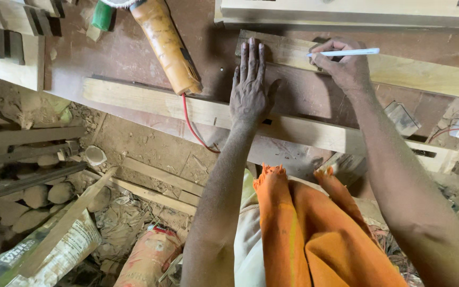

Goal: The person marks a wooden board with a pencil and then sands its surface and edges using a power sander.

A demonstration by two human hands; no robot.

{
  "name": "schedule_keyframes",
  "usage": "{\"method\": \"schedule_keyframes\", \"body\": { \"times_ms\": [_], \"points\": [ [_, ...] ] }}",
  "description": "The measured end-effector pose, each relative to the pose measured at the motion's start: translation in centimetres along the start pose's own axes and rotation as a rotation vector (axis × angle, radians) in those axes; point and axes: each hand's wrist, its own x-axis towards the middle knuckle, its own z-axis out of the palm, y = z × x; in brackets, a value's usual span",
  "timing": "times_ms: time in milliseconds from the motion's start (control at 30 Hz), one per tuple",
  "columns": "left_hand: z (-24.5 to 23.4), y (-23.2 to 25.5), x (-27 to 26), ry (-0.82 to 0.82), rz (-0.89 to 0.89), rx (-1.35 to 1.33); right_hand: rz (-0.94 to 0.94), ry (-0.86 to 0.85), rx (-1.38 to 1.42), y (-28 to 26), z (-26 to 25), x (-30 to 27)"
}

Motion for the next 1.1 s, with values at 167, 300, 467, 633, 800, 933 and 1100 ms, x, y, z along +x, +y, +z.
{"method": "schedule_keyframes", "body": {
  "times_ms": [167, 300, 467, 633, 800, 933, 1100],
  "points": [
    [0.27, -0.06, -0.11, 0.007, 0.003, 0.034, 0.017, -0.025, -0.038, -0.05, -0.40, 0.17],
    [-0.06, 0.14, -0.01, -0.049, -0.026, 0.027, 0.063, 0.014, 0.048, -0.59, 0.02, -0.14],
    [-0.19, 0.04, -0.07, -0.024, -0.011, 0.041, 0.024, 0.017, -0.071, -0.73, -0.01, -0.04],
    [-0.15, 0.08, -0.04, -0.042, -0.021, 0.015, 0.040, 0.009, 0.019, -0.63, 0.19, 0.07],
    [-0.25, 0.05, -0.07, -0.011, -0.006, -0.008, 0.079, 0.004, -0.020, -0.10, -0.30, 0.36],
    [-0.30, 0.12, -0.19, -0.048, -0.023, -0.007, 0.064, -0.015, 0.071, -0.11, -0.20, -0.14],
    [-0.10, 0.12, -0.08, -0.028, -0.025, 0.015, 0.067, -0.008, -0.018, -0.35, 0.01, -0.18]
  ]
}}
